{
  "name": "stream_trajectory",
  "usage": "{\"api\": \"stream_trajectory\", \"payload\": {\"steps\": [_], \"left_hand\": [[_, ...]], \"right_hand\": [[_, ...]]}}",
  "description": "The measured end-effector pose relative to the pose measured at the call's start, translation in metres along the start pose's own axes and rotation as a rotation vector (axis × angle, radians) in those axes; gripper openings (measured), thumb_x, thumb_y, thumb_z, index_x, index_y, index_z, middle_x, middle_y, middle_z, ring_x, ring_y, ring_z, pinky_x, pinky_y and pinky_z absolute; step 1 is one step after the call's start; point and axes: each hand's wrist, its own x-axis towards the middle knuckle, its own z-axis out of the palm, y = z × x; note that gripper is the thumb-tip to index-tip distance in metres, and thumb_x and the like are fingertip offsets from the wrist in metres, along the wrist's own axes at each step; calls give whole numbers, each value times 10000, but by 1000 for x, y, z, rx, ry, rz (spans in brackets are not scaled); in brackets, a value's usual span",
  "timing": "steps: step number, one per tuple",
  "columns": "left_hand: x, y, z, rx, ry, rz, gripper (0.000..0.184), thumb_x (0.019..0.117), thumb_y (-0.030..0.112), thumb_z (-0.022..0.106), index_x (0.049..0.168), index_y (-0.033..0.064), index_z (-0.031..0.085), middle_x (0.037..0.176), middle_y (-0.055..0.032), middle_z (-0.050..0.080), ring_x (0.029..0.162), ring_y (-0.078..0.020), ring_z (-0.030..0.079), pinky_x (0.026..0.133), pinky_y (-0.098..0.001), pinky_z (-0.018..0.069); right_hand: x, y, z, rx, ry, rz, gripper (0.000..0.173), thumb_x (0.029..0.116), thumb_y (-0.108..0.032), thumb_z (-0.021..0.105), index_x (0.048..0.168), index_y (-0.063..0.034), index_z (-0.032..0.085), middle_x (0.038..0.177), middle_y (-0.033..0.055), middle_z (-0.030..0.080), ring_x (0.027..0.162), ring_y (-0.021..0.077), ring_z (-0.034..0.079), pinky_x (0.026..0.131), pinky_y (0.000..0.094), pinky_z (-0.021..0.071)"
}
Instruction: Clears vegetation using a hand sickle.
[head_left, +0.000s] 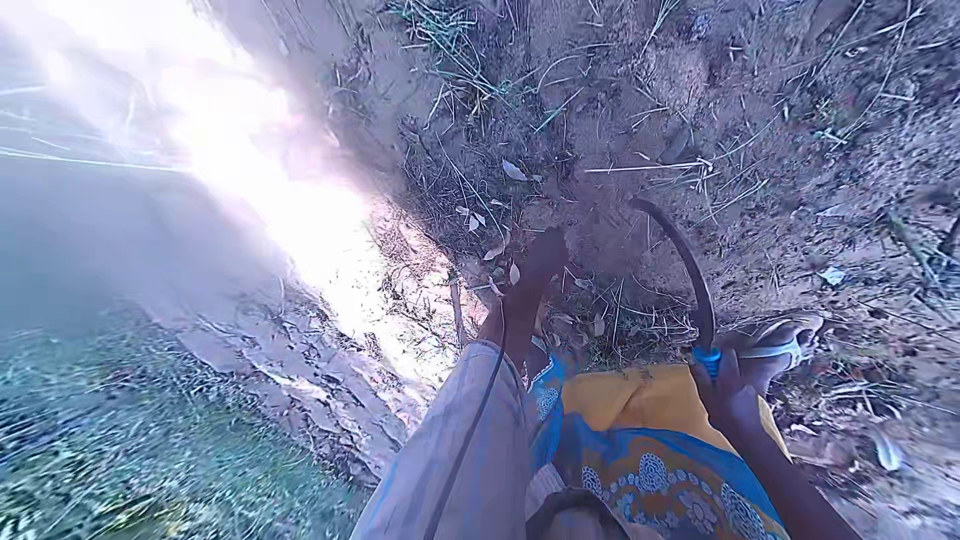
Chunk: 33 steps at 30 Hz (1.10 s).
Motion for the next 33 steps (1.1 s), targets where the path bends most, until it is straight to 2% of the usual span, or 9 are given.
{"api": "stream_trajectory", "payload": {"steps": [4, 7, 10, 13, 16, 21, 26, 28, 33], "left_hand": [[31, 27, -86, -158, 477, 152, 542, 1079, 162, 455, 1600, 65, 339, 1666, -214, 287, 1399, -433, 486, 1072, -576, 464], [63, 54, -148, -134, 574, 200, 696, 1037, 115, 489, 1650, 56, 164, 1709, -199, 172, 1373, -373, 536, 1052, -507, 501], [95, 59, -154, -58, 426, 182, 475, 1018, 83, 501, 1457, -91, 460, 1496, -309, 477, 1333, -423, 551, 1091, -566, 449], [96, 31, -118, -30, 298, 48, 430, 1056, 99, 448, 1449, -72, 483, 1456, -294, 529, 1371, -417, 523, 1121, -578, 424], [70, -2, -85, 18, 248, 85, 440, 1091, 134, 396, 1503, 0, 466, 1397, -305, 580, 1316, -463, 566, 1076, -630, 446], [-1, -76, -37, -11, 104, 88, 377, 1093, 129, 419, 1383, -67, 559, 1352, -332, 590, 1288, -500, 566, 1056, -668, 440], [-98, -171, 54, -203, 4, -273, 381, 1101, 269, 449, 1277, 7, 663, 1346, -282, 605, 1324, -494, 511, 1083, -755, 294], [-138, -196, 110, -365, -91, -417, 421, 1101, 339, 469, 1290, 9, 649, 1361, -299, 592, 1322, -513, 508, 1047, -772, 327], [-223, -128, 203, -603, -370, -502, 539, 1067, 407, 528, 1482, 65, 506, 1450, -250, 546, 1327, -432, 546, 1063, -610, 452]], "right_hand": [[119, -84, -25, 93, 6, -120, 453, 1068, -277, 563, 1272, 122, 502, 872, 318, 642, 815, 508, 665, 735, 651, 499], [196, -147, -26, 100, 11, -144, 534, 1083, -382, 508, 1359, 74, 471, 1014, 300, 665, 962, 483, 680, 809, 640, 506], [224, -169, -8, 86, -55, -46, 550, 1087, -355, 483, 1463, 40, 414, 1225, 296, 645, 1155, 469, 643, 923, 636, 483], [198, -142, 30, 103, -98, 38, 575, 1087, -344, 494, 1484, 61, 399, 1204, 335, 641, 1133, 513, 640, 919, 662, 480], [140, -93, 56, 88, -152, 57, 519, 1081, -338, 521, 1372, 86, 452, 984, 344, 657, 952, 547, 664, 804, 691, 491], [63, -57, 72, 46, -246, 54, 618, 1057, -284, 563, 1473, 145, 408, 1088, 387, 669, 1008, 567, 666, 891, 683, 490], [109, -113, 50, 50, -162, -77, 512, 1076, -298, 541, 1358, 122, 468, 979, 359, 653, 923, 544, 666, 809, 691, 497], [146, -143, 46, -63, -182, -85, 522, 1086, -324, 513, 1378, 103, 445, 1052, 367, 645, 1020, 552, 653, 847, 689, 485], [94, -59, 81, -472, -456, 126, 599, 1097, -363, 477, 1507, 55, 351, 1240, 361, 627, 1171, 532, 624, 966, 668, 470]]}}
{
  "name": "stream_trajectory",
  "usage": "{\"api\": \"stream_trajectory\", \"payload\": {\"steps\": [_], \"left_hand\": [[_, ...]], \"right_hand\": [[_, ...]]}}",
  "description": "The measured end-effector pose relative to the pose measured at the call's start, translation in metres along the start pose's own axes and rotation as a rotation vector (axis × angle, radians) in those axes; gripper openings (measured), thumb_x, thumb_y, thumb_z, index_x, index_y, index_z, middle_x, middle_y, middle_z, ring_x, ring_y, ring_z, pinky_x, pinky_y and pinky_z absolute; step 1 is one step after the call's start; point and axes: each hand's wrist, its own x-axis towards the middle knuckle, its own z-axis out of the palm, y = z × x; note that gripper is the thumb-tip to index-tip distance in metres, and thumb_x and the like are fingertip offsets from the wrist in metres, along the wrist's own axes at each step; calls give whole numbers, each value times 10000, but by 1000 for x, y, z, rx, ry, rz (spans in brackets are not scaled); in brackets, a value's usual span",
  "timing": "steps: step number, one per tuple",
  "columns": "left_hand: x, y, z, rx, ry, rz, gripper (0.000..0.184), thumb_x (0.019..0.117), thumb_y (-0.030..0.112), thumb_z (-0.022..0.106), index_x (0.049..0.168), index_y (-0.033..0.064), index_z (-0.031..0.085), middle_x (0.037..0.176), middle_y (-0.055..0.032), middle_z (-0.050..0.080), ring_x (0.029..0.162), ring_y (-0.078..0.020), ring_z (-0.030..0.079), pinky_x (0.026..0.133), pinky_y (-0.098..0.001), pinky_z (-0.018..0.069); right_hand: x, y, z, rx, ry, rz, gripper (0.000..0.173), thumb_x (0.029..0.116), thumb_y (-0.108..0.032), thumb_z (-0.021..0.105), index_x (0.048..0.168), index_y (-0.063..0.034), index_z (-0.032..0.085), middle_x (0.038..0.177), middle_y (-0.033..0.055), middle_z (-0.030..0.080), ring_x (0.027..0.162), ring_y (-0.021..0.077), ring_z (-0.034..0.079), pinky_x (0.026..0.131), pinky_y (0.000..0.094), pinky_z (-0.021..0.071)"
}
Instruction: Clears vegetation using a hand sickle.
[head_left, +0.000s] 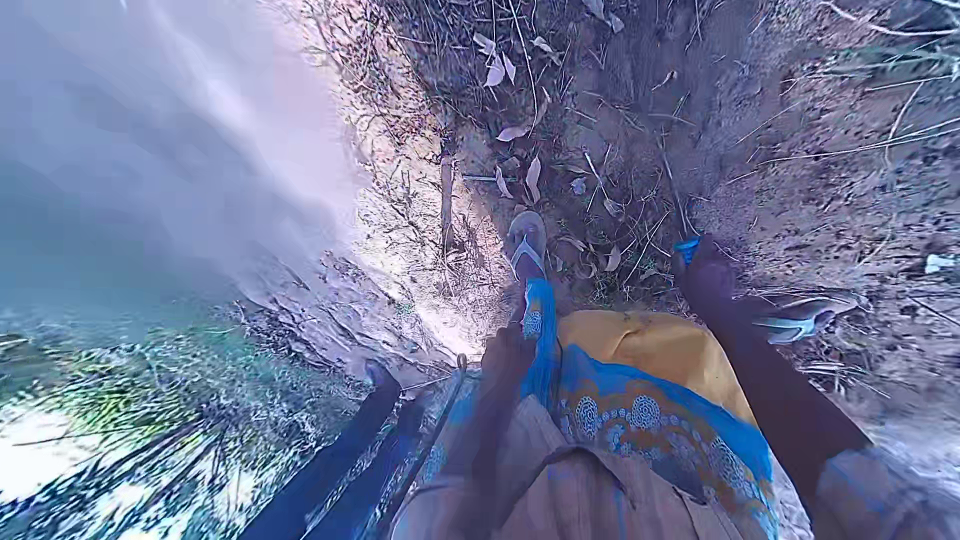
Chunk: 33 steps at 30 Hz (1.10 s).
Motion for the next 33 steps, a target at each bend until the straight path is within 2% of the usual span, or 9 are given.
{"api": "stream_trajectory", "payload": {"steps": [3, 7, 11, 13, 15, 21, 24, 28, 33], "left_hand": [[-7, 24, 16, -69, -129, 171, 522, 1078, 442, 496, 1474, 102, 521, 1349, -218, 627, 1228, -392, 618, 1034, -613, 462], [-2, 51, -10, -290, 132, 304, 495, 1089, 427, 494, 1422, 67, 560, 1313, -224, 650, 1216, -428, 620, 987, -684, 458], [4, 58, -14, -531, 232, 316, 441, 1088, 341, 526, 1400, 32, 567, 1248, -221, 678, 1158, -394, 651, 984, -634, 482], [3, 54, -16, -550, 234, 327, 409, 1094, 288, 516, 1398, 21, 578, 1261, -219, 677, 1166, -381, 651, 996, -618, 479], [2, 50, -24, -545, 232, 331, 384, 1094, 246, 500, 1401, 29, 579, 1294, -214, 663, 1192, -377, 643, 1013, -617, 472], [-6, 35, -52, -751, 291, 419, 333, 1069, 94, 501, 1388, 66, 594, 1234, -154, 682, 1010, -265, 661, 903, -493, 509], [-5, 27, -66, -916, 299, 433, 334, 1059, 66, 514, 1382, 68, 598, 1170, -147, 674, 931, -222, 651, 854, -432, 517], [-3, 10, -72, -1138, 343, 492, 312, 1037, 24, 505, 1328, 36, 618, 1133, -116, 663, 907, -128, 651, 826, -312, 545], [-1, -12, -88, -1376, 450, 511, 291, 1021, 9, 516, 1293, 0, 618, 1090, -86, 660, 864, -65, 634, 789, -235, 534]], "right_hand": [[-68, 80, 57, -109, -124, 124, 598, 1084, -360, 486, 1518, 42, 401, 1253, 325, 647, 1169, 488, 642, 970, 628, 489], [-141, 107, 54, -74, -120, 120, 532, 1072, -335, 533, 1390, 91, 501, 1052, 333, 689, 1028, 517, 678, 876, 654, 500], [-114, 71, 46, 25, 156, -9, 544, 1044, -279, 565, 1390, 137, 504, 1081, 357, 685, 1003, 522, 687, 874, 654, 513], [-89, 40, 44, -25, 19, 100, 574, 1075, -307, 527, 1458, 107, 426, 1260, 346, 628, 1172, 479, 636, 1007, 597, 477], [-87, 25, 55, -142, -153, 206, 572, 1087, -360, 472, 1506, 22, 403, 1286, 267, 647, 1207, 402, 640, 1006, 546, 489], [-211, 55, 54, 33, -23, 169, 471, 1029, -221, 613, 1343, 121, 535, 1036, 343, 682, 975, 505, 683, 857, 651, 509], [-252, 60, 35, 274, 129, 430, 416, 1037, -171, 606, 1328, 116, 524, 963, 269, 655, 819, 344, 646, 775, 544, 524], [-190, 62, 18, 554, 100, 616, 303, 1072, -179, 512, 1279, 42, 494, 802, 77, 554, 587, 137, 553, 576, 323, 524], [-89, -100, 47, 838, 4, 439, 71, 1030, -83, 522, 1045, -14, 535, 747, 45, 535, 572, 115, 533, 563, 274, 514]]}}
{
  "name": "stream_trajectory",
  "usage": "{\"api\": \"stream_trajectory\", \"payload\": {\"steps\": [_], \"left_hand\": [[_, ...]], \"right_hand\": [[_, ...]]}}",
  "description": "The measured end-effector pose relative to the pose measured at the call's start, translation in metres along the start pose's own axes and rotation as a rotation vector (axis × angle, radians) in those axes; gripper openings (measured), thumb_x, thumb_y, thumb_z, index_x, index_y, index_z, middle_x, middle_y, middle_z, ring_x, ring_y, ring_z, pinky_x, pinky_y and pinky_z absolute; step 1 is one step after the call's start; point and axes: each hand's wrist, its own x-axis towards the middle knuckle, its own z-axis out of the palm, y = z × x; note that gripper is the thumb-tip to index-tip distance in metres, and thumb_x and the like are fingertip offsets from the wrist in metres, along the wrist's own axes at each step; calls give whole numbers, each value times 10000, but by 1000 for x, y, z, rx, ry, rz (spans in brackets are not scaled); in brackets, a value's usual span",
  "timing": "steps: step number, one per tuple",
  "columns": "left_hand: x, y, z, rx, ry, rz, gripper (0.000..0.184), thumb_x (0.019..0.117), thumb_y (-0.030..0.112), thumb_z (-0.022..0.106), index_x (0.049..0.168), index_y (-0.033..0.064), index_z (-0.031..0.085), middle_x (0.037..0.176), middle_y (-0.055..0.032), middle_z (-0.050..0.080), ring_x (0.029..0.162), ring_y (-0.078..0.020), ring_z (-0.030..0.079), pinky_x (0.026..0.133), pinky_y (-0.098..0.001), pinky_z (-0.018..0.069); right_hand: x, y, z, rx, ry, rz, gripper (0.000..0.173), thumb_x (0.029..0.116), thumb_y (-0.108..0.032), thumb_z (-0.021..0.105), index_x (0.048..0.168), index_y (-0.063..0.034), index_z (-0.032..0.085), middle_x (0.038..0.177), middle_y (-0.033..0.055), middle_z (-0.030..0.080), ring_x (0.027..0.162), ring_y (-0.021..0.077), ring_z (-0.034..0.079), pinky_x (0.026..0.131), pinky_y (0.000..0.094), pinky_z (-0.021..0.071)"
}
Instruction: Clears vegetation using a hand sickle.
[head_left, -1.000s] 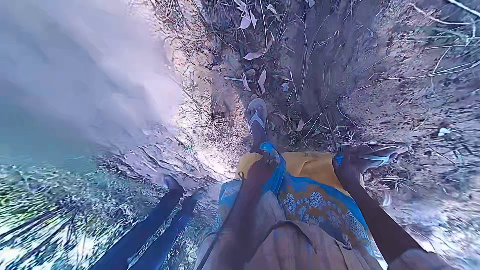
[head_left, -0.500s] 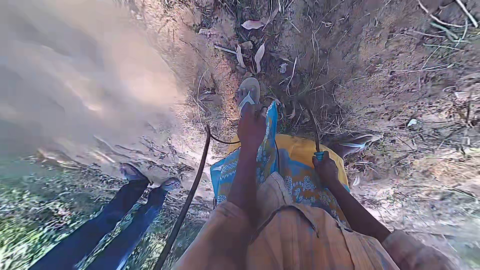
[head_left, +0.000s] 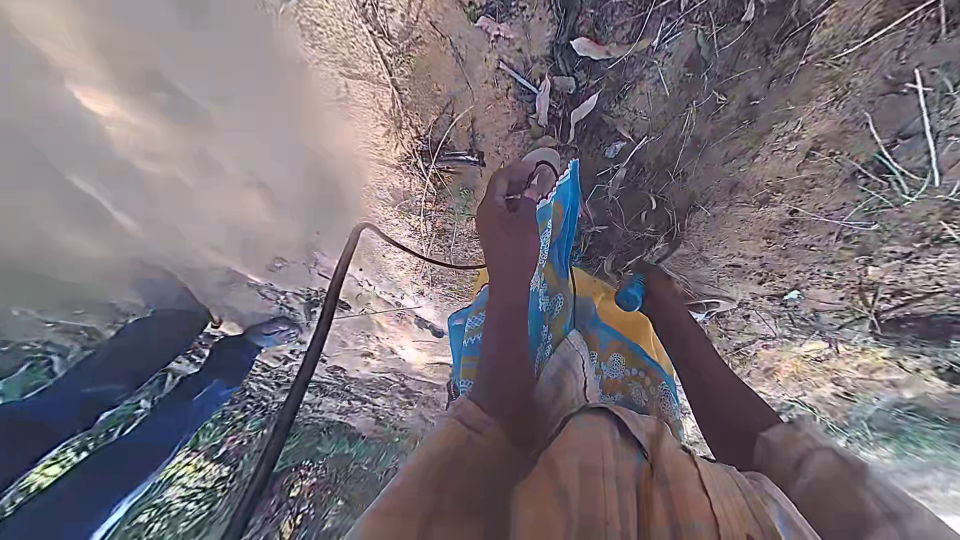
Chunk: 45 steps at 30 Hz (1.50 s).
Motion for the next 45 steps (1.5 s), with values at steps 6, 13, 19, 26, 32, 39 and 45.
{"api": "stream_trajectory", "payload": {"steps": [6, 13, 19, 26, 32, 39, 45], "left_hand": [[4, 4, -10, -185, 72, -32, 297, 1028, -3, 486, 1300, -11, 606, 1129, -88, 645, 855, -55, 623, 729, -215, 521], [5, 13, -16, -299, 96, -24, 276, 1022, -1, 484, 1268, -25, 605, 1084, -73, 653, 851, -46, 624, 739, -210, 525], [4, 11, -14, -373, 112, -32, 269, 1025, -8, 493, 1260, -15, 625, 1133, -96, 655, 865, -70, 630, 741, -226, 536], [3, 7, -17, -426, 199, 18, 287, 1015, -25, 473, 1260, -27, 624, 1061, -66, 639, 853, -54, 620, 742, -203, 525], [8, 7, -28, -511, 309, 66, 265, 1021, -27, 452, 1241, -57, 598, 1051, -39, 634, 850, -31, 611, 767, -192, 524], [15, 13, -41, -582, 349, 71, 250, 1035, -20, 431, 1236, -44, 577, 982, -5, 635, 854, -42, 625, 798, -209, 533], [19, 9, -41, -590, 349, 90, 262, 1012, -31, 438, 1226, -48, 587, 992, -14, 633, 858, -59, 632, 803, -233, 551]], "right_hand": [[-77, -26, 42, -164, -326, -187, 113, 1087, -136, 459, 1129, -32, 473, 654, 19, 554, 474, 98, 557, 478, 244, 527], [-44, 64, -34, -35, -47, 216, 207, 1077, -106, 425, 900, -41, 511, 572, 19, 527, 428, 101, 524, 415, 244, 487], [-6, -31, 67, 218, -301, 78, 131, 1039, -111, 434, 924, -109, 497, 629, -3, 539, 482, 71, 528, 461, 211, 483], [-78, -177, 82, 253, -610, -332, 307, 1085, -184, 318, 858, -127, 516, 574, -30, 533, 457, 56, 541, 446, 190, 495], [-104, -99, 24, -109, -348, -458, 111, 1077, -93, 354, 1100, -93, 463, 631, -26, 572, 457, 80, 573, 448, 236, 544], [-50, 71, 2, 168, -154, 202, 251, 1075, -91, 358, 878, -70, 513, 563, -10, 542, 433, 43, 534, 417, 181, 480], [-60, -72, 107, 429, -432, 21, 278, 1056, -146, 381, 825, -118, 532, 570, -12, 560, 453, 74, 564, 436, 199, 496]]}}
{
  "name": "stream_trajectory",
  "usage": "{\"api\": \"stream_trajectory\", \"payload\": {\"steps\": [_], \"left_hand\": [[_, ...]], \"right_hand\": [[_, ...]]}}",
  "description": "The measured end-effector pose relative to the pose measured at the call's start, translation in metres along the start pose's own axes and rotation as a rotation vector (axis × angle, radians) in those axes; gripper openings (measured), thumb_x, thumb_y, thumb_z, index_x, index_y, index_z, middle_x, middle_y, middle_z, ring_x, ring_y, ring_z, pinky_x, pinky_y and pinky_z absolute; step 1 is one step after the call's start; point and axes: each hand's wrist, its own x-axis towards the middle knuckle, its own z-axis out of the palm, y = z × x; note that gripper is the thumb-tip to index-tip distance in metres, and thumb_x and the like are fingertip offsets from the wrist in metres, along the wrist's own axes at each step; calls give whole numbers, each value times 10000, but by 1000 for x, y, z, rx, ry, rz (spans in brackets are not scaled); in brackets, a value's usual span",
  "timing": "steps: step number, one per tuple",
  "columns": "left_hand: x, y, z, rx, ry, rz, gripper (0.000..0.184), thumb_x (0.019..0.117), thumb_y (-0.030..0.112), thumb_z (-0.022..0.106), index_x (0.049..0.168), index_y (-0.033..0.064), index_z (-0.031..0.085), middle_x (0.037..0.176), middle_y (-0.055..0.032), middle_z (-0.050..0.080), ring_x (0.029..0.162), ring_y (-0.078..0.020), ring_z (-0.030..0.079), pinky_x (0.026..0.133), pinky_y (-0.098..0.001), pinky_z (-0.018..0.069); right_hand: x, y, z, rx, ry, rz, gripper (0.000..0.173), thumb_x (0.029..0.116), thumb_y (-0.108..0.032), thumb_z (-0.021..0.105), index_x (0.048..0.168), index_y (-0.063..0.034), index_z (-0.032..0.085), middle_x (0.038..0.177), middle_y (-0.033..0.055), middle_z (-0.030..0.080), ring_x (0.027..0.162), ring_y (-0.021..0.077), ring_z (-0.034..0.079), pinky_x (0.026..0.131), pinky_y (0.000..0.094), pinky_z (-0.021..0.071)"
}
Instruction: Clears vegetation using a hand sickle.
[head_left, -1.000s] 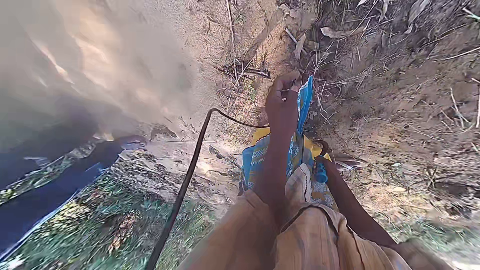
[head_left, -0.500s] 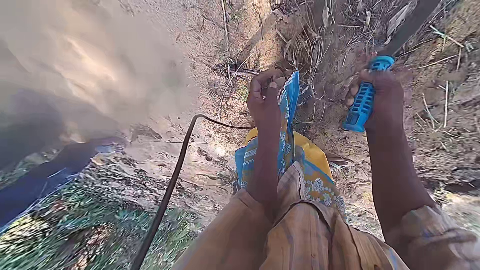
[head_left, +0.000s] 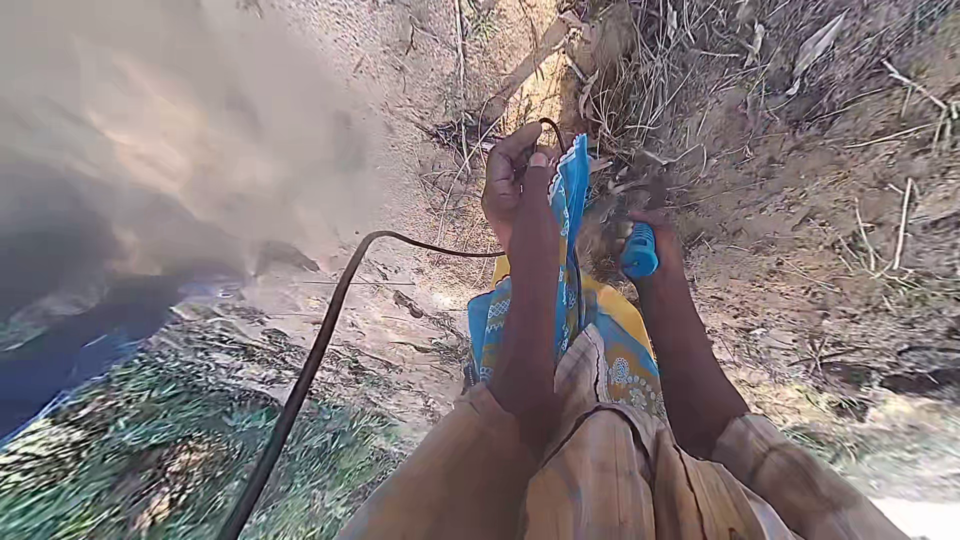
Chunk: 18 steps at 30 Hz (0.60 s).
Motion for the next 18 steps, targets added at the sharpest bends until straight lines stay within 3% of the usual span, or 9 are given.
{"api": "stream_trajectory", "payload": {"steps": [3, 5, 8, 12, 14, 16, 18], "left_hand": [[-2, 0, 5, -31, -33, -10, 262, 1019, -24, 431, 1233, -45, 580, 978, -5, 626, 862, -51, 619, 805, -223, 536], [-2, 0, 9, -36, -52, -20, 270, 1021, -14, 426, 1242, -43, 577, 992, -3, 620, 867, -42, 613, 812, -216, 531], [-2, 3, 10, -31, -52, -33, 270, 1016, -17, 432, 1234, -36, 590, 986, 1, 624, 842, -39, 604, 796, -208, 520], [2, 8, 18, -64, -34, -54, 257, 1017, -16, 419, 1217, -33, 579, 1033, 7, 628, 895, -24, 607, 845, -209, 517], [3, 9, 24, -79, -15, -96, 266, 1012, -13, 431, 1227, -40, 585, 1051, -5, 627, 906, -27, 605, 849, -208, 514], [6, 13, 28, -117, -7, -168, 268, 1027, -6, 437, 1251, -34, 582, 1076, -23, 618, 938, -43, 608, 866, -217, 517], [12, 16, 30, -151, 17, -225, 260, 1038, 11, 451, 1252, -11, 597, 1057, -20, 620, 919, -47, 613, 829, -213, 525]], "right_hand": [[-21, -70, 47, -44, -318, -126, 358, 1078, -191, 297, 815, -125, 530, 588, -21, 561, 473, 63, 565, 456, 188, 497], [-40, -96, 59, -234, -440, -293, 319, 1075, -167, 269, 890, -126, 526, 599, -26, 548, 464, 70, 563, 444, 206, 519], [-62, -81, 31, -441, -263, -470, 184, 1061, -115, 316, 990, -132, 486, 592, -34, 576, 448, 87, 575, 443, 245, 539], [-62, -14, -30, -288, 186, -135, 246, 1099, -115, 336, 917, -52, 488, 557, 17, 534, 408, 98, 537, 397, 227, 503], [-34, 7, -44, -264, 270, -18, 208, 1089, -116, 353, 929, -54, 471, 561, 19, 524, 407, 93, 525, 383, 223, 479], [-2, -2, -23, -271, 248, -20, 170, 1070, -111, 393, 931, -66, 479, 583, 18, 522, 424, 92, 521, 398, 223, 477], [14, -35, 42, -313, 163, -140, 105, 1036, -82, 427, 945, -89, 481, 603, 10, 540, 448, 82, 537, 421, 217, 484]]}}
